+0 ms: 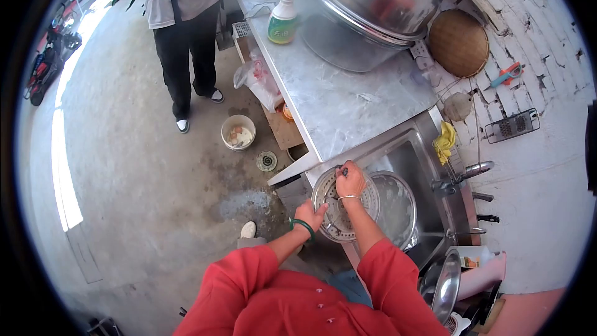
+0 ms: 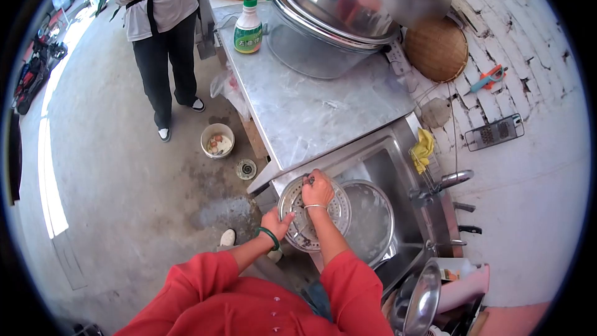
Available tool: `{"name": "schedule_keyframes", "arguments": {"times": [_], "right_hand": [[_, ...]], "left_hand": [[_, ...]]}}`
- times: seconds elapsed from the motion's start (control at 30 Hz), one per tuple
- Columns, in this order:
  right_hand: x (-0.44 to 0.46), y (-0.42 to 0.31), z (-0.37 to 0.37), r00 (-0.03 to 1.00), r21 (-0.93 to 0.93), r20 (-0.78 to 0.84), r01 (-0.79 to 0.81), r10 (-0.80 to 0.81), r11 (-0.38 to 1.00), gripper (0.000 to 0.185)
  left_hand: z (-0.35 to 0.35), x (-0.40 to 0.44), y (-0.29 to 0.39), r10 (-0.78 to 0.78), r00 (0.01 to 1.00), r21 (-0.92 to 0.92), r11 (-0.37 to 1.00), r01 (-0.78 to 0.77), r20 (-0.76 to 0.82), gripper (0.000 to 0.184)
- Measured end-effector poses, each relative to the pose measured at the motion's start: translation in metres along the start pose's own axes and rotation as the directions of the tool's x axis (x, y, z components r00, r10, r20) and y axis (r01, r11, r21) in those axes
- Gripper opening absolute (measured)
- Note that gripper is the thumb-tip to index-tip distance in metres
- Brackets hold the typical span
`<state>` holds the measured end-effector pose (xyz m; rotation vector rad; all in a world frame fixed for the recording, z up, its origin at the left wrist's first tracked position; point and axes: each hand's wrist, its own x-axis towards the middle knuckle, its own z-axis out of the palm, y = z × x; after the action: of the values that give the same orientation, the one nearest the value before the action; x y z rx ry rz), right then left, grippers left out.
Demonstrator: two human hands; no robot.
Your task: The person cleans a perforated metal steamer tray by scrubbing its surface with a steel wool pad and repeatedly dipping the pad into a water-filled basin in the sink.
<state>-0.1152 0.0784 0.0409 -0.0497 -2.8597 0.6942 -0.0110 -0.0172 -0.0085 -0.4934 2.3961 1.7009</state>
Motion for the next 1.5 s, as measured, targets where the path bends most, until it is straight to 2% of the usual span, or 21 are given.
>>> {"name": "schedule_keyframes", "arguments": {"times": [0.03, 0.1, 0.13, 0.23, 0.3, 0.37, 0.43, 0.5, 0.57, 0.63, 0.7, 0.8, 0.9, 0.93, 1.07, 1.13, 1.23, 1.27, 1.37, 1.43, 1.5], "right_hand": [[-0.002, 0.001, 0.001, 1.000, 0.003, -0.002, 0.002, -0.002, 1.000, 0.014], [-0.018, 0.002, 0.002, 0.977, 0.026, 0.046, 0.205, -0.206, 0.978, 0.015], [-0.035, -0.004, 0.002, 0.955, 0.129, 0.080, 0.274, -0.285, 0.953, 0.015], [-0.041, -0.002, -0.009, 0.895, 0.136, 0.148, 0.402, -0.420, 0.905, 0.014], [-0.019, 0.006, -0.010, 0.923, 0.081, 0.130, 0.355, -0.363, 0.932, 0.014], [-0.005, 0.007, -0.010, 0.990, -0.012, 0.081, 0.115, -0.114, 0.993, 0.014], [-0.021, 0.000, -0.012, 0.972, -0.012, 0.053, 0.230, -0.229, 0.973, 0.014], [-0.043, -0.012, -0.018, 0.831, 0.155, 0.132, 0.522, -0.541, 0.839, 0.013], [-0.028, 0.010, -0.014, 0.845, 0.182, 0.185, 0.473, -0.502, 0.862, 0.013], [-0.002, 0.020, -0.015, 0.973, -0.017, 0.075, 0.219, -0.217, 0.976, 0.015], [-0.006, 0.018, -0.013, 0.987, 0.001, 0.044, 0.154, -0.154, 0.988, 0.016], [-0.039, 0.000, -0.019, 0.869, 0.207, 0.233, 0.394, -0.436, 0.895, 0.015], [-0.030, 0.008, -0.018, 0.886, 0.136, 0.138, 0.426, -0.443, 0.894, 0.015], [-0.016, 0.014, -0.016, 0.940, 0.049, 0.098, 0.322, -0.326, 0.945, 0.015], [-0.012, 0.013, -0.014, 0.973, -0.064, 0.041, 0.230, -0.228, 0.971, 0.014], [-0.039, -0.003, -0.016, 0.841, 0.184, 0.188, 0.477, -0.507, 0.860, 0.012], [-0.025, 0.009, -0.016, 0.836, 0.095, 0.101, 0.531, -0.539, 0.842, 0.011], [-0.008, 0.018, -0.012, 0.911, 0.003, 0.104, 0.400, -0.398, 0.916, 0.011], [-0.001, 0.009, -0.016, 0.964, -0.033, 0.041, 0.263, -0.262, 0.964, 0.011], [-0.020, 0.006, -0.013, 0.935, 0.045, 0.071, 0.344, -0.347, 0.938, 0.012], [-0.042, -0.008, -0.023, 0.745, 0.172, 0.169, 0.622, -0.645, 0.764, 0.012]], "left_hand": [[0.002, 0.001, -0.002, -0.013, 1.000, 0.019, 1.000, 0.014, -0.007, 0.042], [0.005, 0.002, -0.007, -0.016, 1.000, 0.039, 0.999, 0.016, -0.007, 0.044], [0.007, 0.005, -0.011, 0.023, 1.000, 0.013, 1.000, -0.023, -0.004, 0.047], [0.004, 0.001, -0.006, 0.036, 0.999, -0.006, 0.999, -0.036, -0.009, 0.051], [0.001, -0.002, -0.003, 0.023, 1.000, 0.007, 1.000, -0.023, -0.012, 0.050], [0.001, 0.001, -0.001, -0.016, 1.000, 0.086, 0.996, 0.015, 0.014, 0.050], [0.002, 0.001, 0.000, -0.009, 1.000, 0.072, 0.997, 0.008, 0.008, 0.049], [0.001, 0.001, -0.004, 0.001, 0.999, 0.069, 0.998, -0.005, 0.046, 0.051], [0.001, -0.001, -0.005, -0.016, 0.999, 0.065, 0.998, 0.013, 0.050, 0.050], [0.002, 0.001, -0.002, -0.017, 0.999, 0.043, 0.999, 0.016, 0.039, 0.050], [0.002, 0.001, -0.003, -0.003, 0.999, 0.053, 0.999, 0.001, 0.038, 0.050], [0.002, 0.001, -0.002, -0.002, 0.999, 0.086, 0.996, -0.002, 0.046, 0.050], [-0.002, -0.001, 0.000, 0.016, 0.999, 0.031, 0.999, -0.017, 0.037, 0.049], [0.000, 0.000, -0.001, 0.021, 0.999, 0.034, 0.999, -0.022, 0.038, 0.049], [-0.002, 0.002, -0.001, 0.035, 0.997, 0.113, 0.993, -0.042, 0.069, 0.049], [0.001, 0.004, -0.001, 0.008, 0.998, 0.144, 0.989, -0.018, 0.070, 0.049], [0.004, 0.003, -0.013, 0.024, 0.996, 0.110, 0.993, -0.034, 0.085, 0.050], [0.004, 0.003, -0.013, 0.032, 0.996, 0.082, 0.996, -0.039, 0.080, 0.049], [0.002, 0.000, -0.009, 0.053, 0.996, 0.053, 0.997, -0.057, 0.066, 0.049], [-0.001, 0.003, -0.001, -0.004, 0.996, 0.122, 0.992, -0.007, 0.089, 0.051], [-0.001, 0.006, -0.005, 0.006, 0.995, 0.107, 0.994, -0.016, 0.095, 0.052]]}}
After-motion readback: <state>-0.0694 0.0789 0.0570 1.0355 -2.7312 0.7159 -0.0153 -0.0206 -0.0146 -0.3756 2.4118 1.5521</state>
